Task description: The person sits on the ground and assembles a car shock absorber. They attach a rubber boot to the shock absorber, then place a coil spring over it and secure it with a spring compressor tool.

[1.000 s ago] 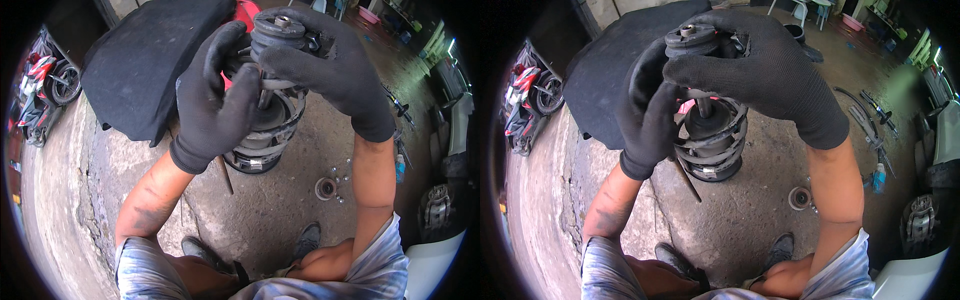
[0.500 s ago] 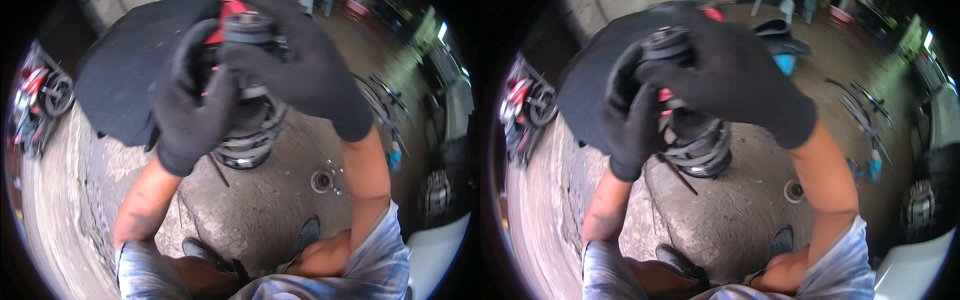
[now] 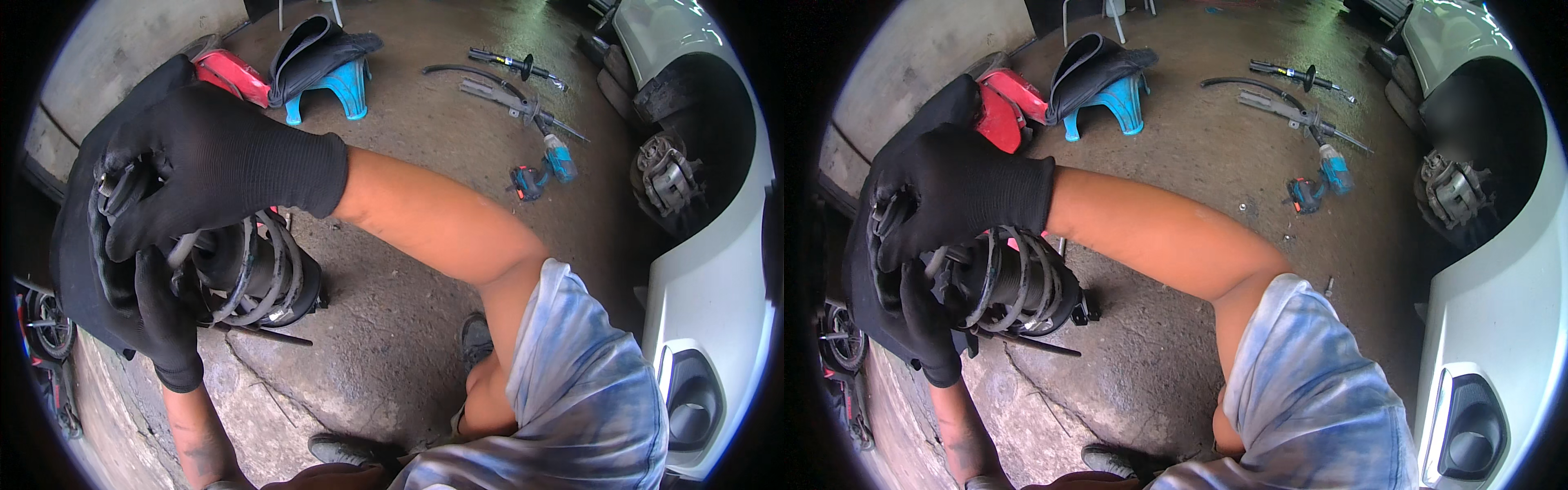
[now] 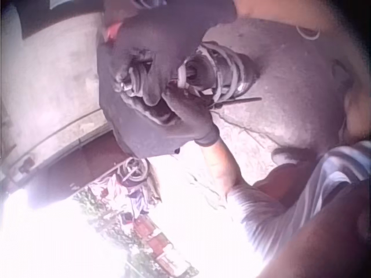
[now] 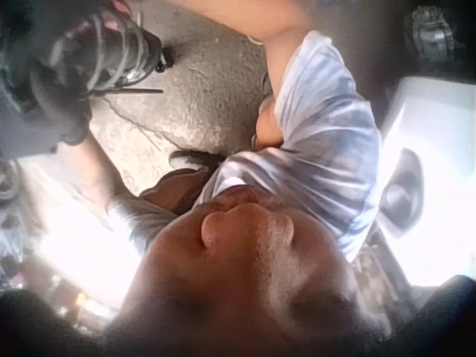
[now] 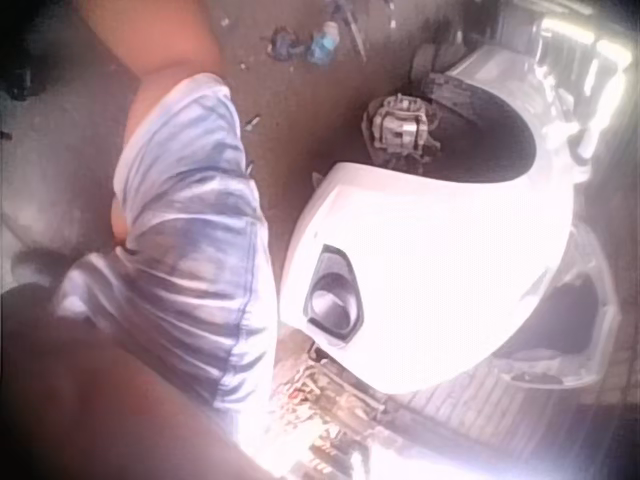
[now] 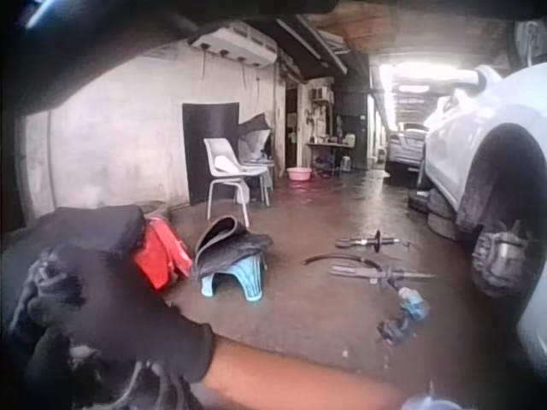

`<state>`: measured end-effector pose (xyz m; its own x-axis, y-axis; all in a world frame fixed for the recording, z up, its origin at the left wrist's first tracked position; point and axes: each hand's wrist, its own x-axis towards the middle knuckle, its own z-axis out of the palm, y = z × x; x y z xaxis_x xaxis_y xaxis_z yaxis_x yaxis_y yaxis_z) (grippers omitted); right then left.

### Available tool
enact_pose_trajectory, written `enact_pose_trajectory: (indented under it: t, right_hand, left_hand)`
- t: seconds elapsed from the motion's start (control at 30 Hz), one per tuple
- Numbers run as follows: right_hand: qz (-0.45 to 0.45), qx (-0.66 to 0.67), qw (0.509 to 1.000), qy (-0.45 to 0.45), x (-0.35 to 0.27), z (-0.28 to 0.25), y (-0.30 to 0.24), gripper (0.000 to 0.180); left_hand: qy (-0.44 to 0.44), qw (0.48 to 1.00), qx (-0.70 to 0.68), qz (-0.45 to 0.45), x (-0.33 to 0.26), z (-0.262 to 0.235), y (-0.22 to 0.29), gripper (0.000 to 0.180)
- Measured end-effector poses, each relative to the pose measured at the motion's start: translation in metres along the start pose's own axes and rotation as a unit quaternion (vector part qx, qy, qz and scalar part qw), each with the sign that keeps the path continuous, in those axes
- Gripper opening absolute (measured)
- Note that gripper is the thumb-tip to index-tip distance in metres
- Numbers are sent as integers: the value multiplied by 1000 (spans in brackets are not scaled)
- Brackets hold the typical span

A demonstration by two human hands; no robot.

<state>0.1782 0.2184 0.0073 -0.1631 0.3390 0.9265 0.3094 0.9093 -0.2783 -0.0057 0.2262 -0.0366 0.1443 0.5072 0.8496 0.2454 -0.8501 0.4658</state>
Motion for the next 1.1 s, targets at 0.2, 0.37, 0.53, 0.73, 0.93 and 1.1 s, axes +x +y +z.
enact_pose_trajectory:
  t: [0.2, 0.37, 0.53, 0.73, 0.93, 1.1]
  right_hand:
    - [21, -210, 977, -38, 7, 8, -6, 48]
    - [98, 1, 985, -140, 7, -19, -6, 40]
    - [-71, -239, 966, -72, 11, -5, -21, 40]
    - [78, -201, 976, -42, 9, 6, -31, 41]
    - [147, -100, 970, -168, 11, 2, -41, 25]
    - [166, -48, 974, -150, 9, 9, -41, 24]
  left_hand:
    - [-101, 952, 246, 149, 3, -25, -23, 34]
    - [-51, 993, 66, 89, 11, -1, 2, 24]
    - [-40, 994, 19, 97, 4, -10, -8, 23]
    - [-129, 938, 218, 237, 1, -14, -15, 33]
    - [-137, 958, 80, 241, 6, -12, -29, 32]
    - [-122, 955, -261, -63, -1, -5, -20, 40]
